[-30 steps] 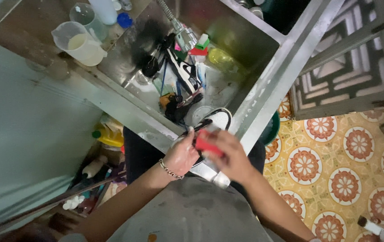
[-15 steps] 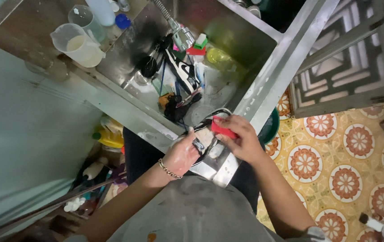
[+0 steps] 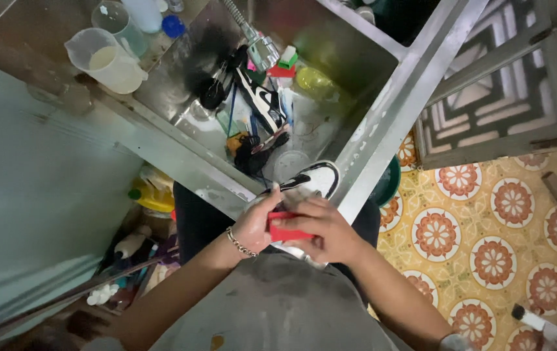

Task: The person cleans a pair of sneakers by scrubbing the soles with a brush and soap, and then using a toothbrush to clean the detailed areas and fabric of the shoe over a sink.

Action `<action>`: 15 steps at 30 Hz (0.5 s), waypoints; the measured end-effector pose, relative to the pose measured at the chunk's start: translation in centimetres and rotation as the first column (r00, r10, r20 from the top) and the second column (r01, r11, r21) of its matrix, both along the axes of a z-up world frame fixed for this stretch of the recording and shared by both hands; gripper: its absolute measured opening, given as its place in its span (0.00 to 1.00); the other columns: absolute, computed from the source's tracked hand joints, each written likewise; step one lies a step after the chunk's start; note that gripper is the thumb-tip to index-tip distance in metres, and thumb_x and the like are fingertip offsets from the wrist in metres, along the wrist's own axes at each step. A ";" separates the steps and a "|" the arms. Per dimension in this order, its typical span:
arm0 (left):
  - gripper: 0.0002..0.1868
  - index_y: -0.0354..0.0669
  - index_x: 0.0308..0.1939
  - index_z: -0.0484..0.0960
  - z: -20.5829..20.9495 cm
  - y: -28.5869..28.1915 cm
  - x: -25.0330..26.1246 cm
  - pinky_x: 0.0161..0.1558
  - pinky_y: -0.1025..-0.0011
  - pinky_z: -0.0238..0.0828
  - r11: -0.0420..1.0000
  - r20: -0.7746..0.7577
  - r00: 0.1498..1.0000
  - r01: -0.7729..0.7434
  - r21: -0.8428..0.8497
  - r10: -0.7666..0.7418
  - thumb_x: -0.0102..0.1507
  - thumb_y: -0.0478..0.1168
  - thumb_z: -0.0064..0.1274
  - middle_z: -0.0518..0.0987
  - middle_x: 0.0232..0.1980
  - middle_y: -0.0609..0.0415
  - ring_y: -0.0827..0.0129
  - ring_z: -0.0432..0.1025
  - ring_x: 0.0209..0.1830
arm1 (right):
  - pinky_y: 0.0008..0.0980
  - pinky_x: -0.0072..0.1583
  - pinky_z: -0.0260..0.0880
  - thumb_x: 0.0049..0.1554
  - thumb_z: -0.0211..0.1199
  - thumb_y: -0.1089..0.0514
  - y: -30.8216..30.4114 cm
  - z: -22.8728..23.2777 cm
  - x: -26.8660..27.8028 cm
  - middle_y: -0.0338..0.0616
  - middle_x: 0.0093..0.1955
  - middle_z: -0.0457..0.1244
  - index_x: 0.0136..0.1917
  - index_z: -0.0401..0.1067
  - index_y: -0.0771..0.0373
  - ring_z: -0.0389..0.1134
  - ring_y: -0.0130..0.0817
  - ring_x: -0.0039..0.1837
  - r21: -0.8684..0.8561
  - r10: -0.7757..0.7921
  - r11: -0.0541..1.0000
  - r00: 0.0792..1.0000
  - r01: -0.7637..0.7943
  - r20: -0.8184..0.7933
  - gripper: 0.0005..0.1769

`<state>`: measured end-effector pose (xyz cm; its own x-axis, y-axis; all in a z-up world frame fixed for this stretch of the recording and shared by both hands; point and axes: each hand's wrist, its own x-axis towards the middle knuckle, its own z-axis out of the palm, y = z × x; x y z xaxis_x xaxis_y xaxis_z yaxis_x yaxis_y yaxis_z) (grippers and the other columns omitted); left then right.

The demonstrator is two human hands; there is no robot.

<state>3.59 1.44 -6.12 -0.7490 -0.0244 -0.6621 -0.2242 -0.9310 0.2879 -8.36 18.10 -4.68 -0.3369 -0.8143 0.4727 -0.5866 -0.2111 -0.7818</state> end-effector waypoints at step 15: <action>0.46 0.41 0.90 0.81 -3.8 -0.4 -0.5 0.94 0.58 0.64 0.995 -0.079 0.994 0.077 0.059 -0.072 0.83 0.72 0.47 0.81 0.89 0.48 0.59 0.73 0.91 | 0.69 0.64 0.80 0.67 0.83 0.53 1.1 -6.7 -2.4 0.61 0.59 0.76 0.72 0.89 0.61 0.80 0.73 0.60 0.117 -0.357 0.922 0.928 0.368 -0.110 0.23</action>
<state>3.12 1.09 -9.95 -0.7958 0.0729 -0.6011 -0.2731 -0.9292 0.2489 -10.81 19.21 -11.34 -0.5841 -0.7014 0.4086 -0.6690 0.1310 -0.7316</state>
